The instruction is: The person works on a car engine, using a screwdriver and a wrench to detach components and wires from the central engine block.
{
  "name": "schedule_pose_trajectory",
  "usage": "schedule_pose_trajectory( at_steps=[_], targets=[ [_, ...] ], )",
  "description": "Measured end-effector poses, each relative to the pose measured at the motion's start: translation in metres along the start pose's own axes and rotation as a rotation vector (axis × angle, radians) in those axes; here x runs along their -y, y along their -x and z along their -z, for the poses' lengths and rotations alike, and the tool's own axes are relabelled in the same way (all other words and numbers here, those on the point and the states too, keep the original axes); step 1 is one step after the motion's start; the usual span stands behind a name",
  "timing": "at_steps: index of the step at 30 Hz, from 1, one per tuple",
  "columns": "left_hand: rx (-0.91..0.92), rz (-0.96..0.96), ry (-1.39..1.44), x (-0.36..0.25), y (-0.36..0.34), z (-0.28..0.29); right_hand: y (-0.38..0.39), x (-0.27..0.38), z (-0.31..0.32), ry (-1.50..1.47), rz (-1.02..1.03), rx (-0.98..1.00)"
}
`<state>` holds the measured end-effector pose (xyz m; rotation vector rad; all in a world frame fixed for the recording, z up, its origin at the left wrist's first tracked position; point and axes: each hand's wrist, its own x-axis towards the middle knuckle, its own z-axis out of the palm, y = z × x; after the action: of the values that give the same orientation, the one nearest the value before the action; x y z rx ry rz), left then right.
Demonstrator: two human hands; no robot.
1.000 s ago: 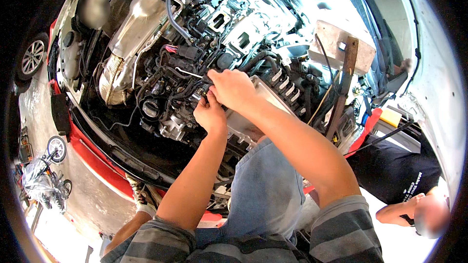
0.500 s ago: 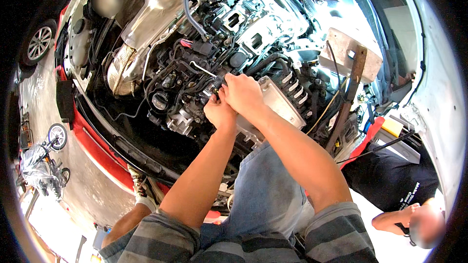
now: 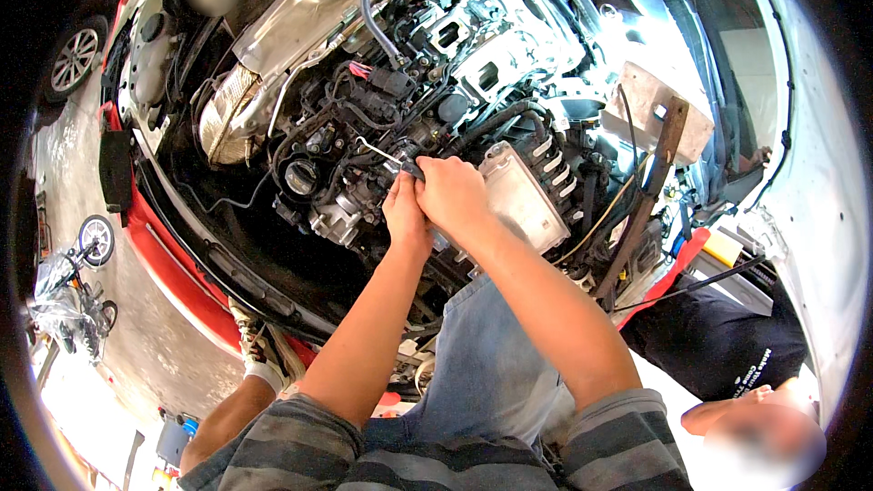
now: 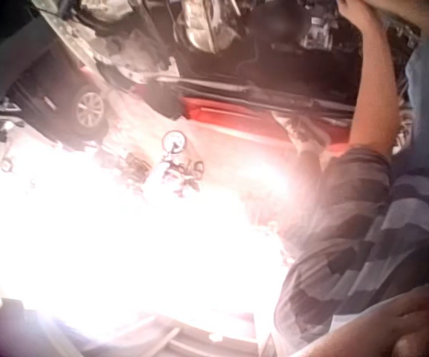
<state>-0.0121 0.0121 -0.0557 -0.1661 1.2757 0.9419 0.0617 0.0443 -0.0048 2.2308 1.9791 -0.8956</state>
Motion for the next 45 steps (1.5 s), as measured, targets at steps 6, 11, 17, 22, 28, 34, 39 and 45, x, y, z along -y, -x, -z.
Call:
schedule_pose_trajectory(
  at_steps=[6,11,17,22,28,34,39,45],
  targets=[
    [-0.002,0.120,-0.159,-0.015,-0.009,0.005,-0.013,0.000,-0.003,0.139,0.018,0.078],
    [0.054,0.087,-0.156,-0.018,-0.007,0.008,-0.007,0.015,-0.002,0.306,0.004,0.137],
    [0.017,0.050,-0.239,-0.017,-0.006,0.005,-0.004,0.016,-0.002,0.352,0.040,0.121],
    [0.007,-0.017,-0.261,-0.015,-0.013,0.006,-0.005,0.008,-0.011,0.399,0.116,0.023],
    [0.028,-0.025,-0.229,-0.004,-0.017,0.013,0.000,0.009,-0.011,0.376,0.111,0.040],
    [0.001,0.028,-0.305,-0.009,-0.011,0.012,0.006,0.014,-0.010,0.380,0.094,0.027],
    [0.087,0.104,-0.277,-0.014,-0.006,-0.002,0.003,-0.004,0.002,0.268,0.114,0.068],
    [0.073,0.026,-0.397,-0.017,-0.004,-0.001,0.049,-0.012,0.039,-0.147,-0.101,0.103]
  ],
)
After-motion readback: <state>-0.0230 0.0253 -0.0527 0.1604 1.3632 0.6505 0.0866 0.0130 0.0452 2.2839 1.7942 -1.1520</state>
